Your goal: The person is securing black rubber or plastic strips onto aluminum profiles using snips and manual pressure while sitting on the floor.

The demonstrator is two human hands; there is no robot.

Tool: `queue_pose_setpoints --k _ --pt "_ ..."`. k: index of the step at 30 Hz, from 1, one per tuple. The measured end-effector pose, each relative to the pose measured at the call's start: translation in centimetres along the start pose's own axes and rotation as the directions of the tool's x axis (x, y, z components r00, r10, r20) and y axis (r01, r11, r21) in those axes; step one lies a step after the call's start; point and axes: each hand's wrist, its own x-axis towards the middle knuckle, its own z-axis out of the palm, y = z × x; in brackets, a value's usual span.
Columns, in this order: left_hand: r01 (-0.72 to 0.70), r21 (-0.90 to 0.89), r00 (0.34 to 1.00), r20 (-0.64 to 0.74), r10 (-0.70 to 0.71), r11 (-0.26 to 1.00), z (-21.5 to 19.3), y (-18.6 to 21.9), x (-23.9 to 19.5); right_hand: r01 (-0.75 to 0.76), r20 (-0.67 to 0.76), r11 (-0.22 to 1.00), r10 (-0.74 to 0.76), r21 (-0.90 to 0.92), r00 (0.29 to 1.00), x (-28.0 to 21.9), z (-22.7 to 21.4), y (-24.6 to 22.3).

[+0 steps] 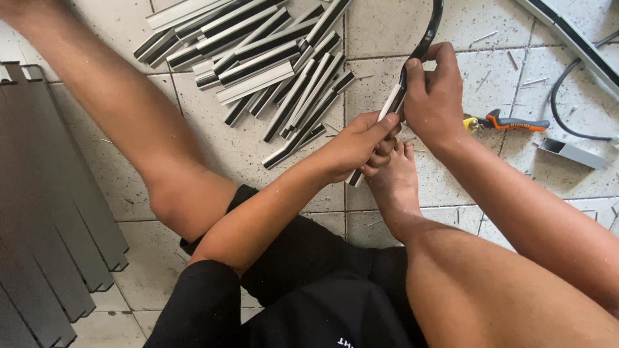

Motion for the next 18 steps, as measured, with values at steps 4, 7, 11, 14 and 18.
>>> queue_pose_setpoints --k 4,7,11,14,18 --pt "-0.002 0.023 1.0 -0.024 0.003 1.0 0.1 0.1 0.0 -0.026 0.013 0.999 0.026 0.041 1.0 0.0 -0.1 0.0" --pt "0.008 0.05 0.999 -0.041 -0.006 0.999 0.0 0.1 0.0 -0.086 0.027 0.995 0.084 0.059 0.996 0.1 -0.6 -0.4" --pt "0.005 0.103 0.999 -0.042 0.0 0.995 -0.6 0.3 0.0 -0.17 0.207 0.985 0.16 0.029 0.965 -0.1 -3.5 -1.7" --pt "-0.053 0.103 0.998 -0.02 0.055 0.993 -0.8 0.5 -0.3 0.108 0.224 0.853 0.011 -0.51 0.974 -2.0 -7.2 2.9" --pt "-0.109 0.181 0.99 -0.064 0.122 0.977 -0.6 1.3 -0.1 0.144 0.197 0.216 0.247 -0.966 0.949 -7.1 -11.6 11.5"
